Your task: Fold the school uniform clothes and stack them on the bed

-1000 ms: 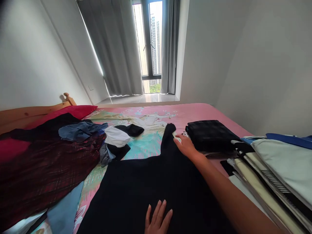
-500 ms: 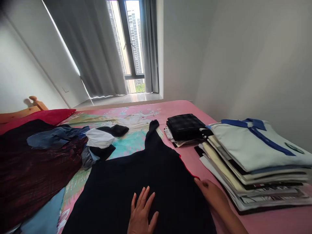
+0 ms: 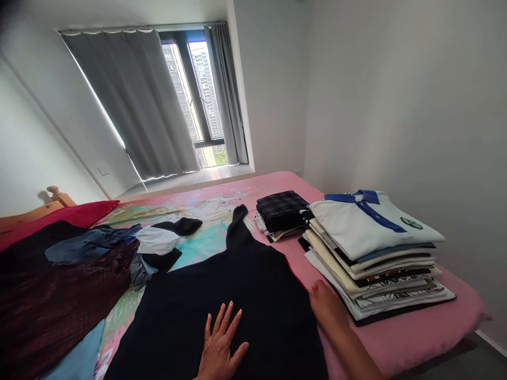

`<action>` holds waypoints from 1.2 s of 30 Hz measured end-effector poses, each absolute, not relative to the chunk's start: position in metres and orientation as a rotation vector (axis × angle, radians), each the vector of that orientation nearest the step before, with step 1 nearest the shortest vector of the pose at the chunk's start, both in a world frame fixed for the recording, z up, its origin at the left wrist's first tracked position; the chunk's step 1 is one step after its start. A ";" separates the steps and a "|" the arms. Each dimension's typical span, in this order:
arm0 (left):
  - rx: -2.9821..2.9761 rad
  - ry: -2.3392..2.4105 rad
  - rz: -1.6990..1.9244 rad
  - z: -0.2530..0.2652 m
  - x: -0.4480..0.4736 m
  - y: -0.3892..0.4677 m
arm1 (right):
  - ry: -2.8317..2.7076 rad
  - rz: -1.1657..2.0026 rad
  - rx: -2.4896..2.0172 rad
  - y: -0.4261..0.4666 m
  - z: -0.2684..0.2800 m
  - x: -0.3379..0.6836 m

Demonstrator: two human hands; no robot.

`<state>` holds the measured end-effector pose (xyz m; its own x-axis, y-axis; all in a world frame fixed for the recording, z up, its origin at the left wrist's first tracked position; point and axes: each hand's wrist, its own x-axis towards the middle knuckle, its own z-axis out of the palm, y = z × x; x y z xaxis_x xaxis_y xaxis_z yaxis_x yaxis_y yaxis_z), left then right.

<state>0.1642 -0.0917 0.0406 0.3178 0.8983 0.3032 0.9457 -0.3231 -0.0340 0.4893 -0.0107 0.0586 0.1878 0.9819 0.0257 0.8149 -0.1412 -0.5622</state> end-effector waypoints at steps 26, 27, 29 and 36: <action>-2.296 -1.433 -0.434 0.027 0.155 -0.087 | -2.071 0.206 -1.802 0.074 0.082 0.382; -2.290 -1.412 -0.439 0.025 0.155 -0.086 | -2.076 0.208 -1.736 0.077 0.086 0.369; -2.273 -1.409 -0.491 0.018 0.155 -0.083 | -2.041 0.239 -1.679 0.091 0.092 0.352; -2.106 -1.538 -0.828 -0.014 0.163 -0.074 | -1.905 0.531 -1.799 0.192 0.093 0.342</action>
<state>0.1632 -0.0736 -0.0137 0.2182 0.7111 0.6684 0.9496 -0.3128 0.0227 0.3418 0.1916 0.0926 -0.0355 0.9970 0.0687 0.8176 0.0685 -0.5717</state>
